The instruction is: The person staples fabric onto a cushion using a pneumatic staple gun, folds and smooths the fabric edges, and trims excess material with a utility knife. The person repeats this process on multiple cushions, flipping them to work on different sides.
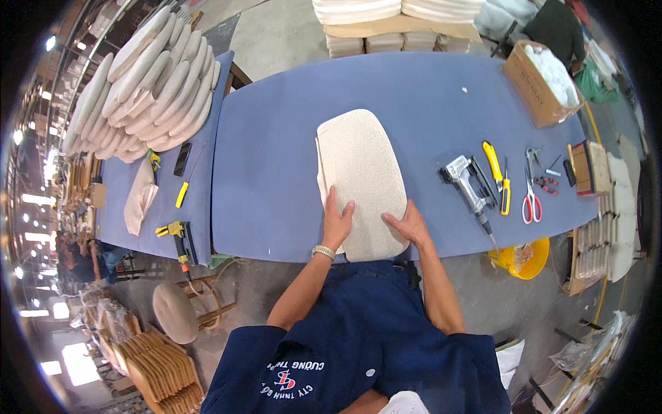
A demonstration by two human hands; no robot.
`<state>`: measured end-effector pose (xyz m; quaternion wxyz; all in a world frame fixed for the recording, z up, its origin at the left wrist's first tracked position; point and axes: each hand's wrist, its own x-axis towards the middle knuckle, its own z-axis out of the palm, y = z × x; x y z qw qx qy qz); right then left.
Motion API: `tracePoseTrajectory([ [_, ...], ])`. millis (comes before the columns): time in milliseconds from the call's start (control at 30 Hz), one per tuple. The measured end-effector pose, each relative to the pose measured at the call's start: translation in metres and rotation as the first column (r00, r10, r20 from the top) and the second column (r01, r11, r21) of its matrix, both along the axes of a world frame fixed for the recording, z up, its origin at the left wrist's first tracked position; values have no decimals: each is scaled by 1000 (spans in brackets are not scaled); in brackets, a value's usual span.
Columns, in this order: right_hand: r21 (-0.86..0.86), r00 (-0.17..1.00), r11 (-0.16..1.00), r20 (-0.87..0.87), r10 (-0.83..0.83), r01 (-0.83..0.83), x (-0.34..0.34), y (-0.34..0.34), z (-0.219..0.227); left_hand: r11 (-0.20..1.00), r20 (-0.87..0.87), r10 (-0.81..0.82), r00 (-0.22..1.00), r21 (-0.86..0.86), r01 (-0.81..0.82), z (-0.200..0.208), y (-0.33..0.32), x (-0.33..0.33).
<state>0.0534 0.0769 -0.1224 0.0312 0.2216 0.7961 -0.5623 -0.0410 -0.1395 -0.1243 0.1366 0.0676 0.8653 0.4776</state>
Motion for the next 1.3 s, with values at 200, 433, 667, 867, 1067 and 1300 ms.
tracePoseTrajectory([
  [200,359,984,933,-158,86,-24,-40,-77,159,844,345,107,932,465,-269,52,15,-40],
  [433,512,999,858,7,46,-43,-49,-112,194,737,449,-111,886,636,-230,83,14,-55],
  [667,453,972,889,-177,157,-62,-44,-147,126,864,-17,-128,992,489,120,40,25,-103],
  [867,373,959,925,-233,163,-67,-50,-146,116,871,6,-141,990,476,122,55,31,-112],
  [1067,342,953,932,-226,204,-119,-154,-96,111,919,-383,-241,892,205,336,27,37,-114],
  [1300,287,882,951,-408,234,-119,-285,-68,65,849,-3,-20,1000,527,19,57,30,-128],
])
